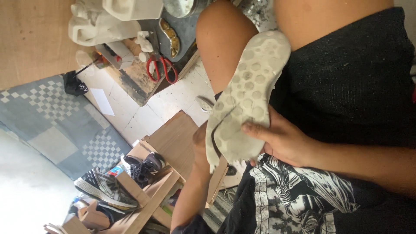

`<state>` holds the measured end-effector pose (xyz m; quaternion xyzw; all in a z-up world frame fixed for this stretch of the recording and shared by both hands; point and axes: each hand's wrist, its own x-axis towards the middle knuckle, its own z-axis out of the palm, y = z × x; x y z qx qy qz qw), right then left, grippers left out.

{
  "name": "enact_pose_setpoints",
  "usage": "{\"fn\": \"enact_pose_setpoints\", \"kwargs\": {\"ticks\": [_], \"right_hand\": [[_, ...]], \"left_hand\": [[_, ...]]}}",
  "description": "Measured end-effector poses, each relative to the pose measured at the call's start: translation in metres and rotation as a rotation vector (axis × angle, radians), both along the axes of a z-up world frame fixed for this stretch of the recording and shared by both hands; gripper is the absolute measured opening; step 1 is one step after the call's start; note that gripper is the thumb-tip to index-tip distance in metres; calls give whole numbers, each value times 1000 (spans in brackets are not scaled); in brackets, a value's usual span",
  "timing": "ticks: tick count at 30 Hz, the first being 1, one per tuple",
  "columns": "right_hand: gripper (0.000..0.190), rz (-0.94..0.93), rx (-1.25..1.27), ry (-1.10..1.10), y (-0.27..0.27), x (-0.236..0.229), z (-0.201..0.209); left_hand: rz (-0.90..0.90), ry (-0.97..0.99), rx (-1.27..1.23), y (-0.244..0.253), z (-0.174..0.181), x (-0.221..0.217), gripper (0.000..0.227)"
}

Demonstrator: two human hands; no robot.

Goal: The person trims a white shoe insole using red-handled scissors and a small metal blade, cutting along the edges and removing excess material. They repeatedly adjust the insole, peel away trimmed pieces, and continue shaping the edges throughout the clip.

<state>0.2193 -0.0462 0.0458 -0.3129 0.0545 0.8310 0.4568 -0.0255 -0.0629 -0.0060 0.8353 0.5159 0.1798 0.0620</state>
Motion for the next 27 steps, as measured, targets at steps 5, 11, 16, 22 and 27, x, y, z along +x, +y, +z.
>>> {"fn": "enact_pose_setpoints", "kwargs": {"ticks": [5,11,16,22,27], "right_hand": [[65,30,413,-412,-4,15,-1],[54,-227,723,-333,7,51,37],[48,-175,724,-622,-16,54,23],[56,-177,785,-616,-22,44,3],[56,-103,750,-677,-26,44,-7]], "left_hand": [[84,-28,83,-11,10,7,9],[546,-256,-234,-12,53,5,17],[648,-684,-276,-16,62,31,22],[513,-1035,-201,-5,88,60,17],[426,-1015,-86,6,83,72,18]]}}
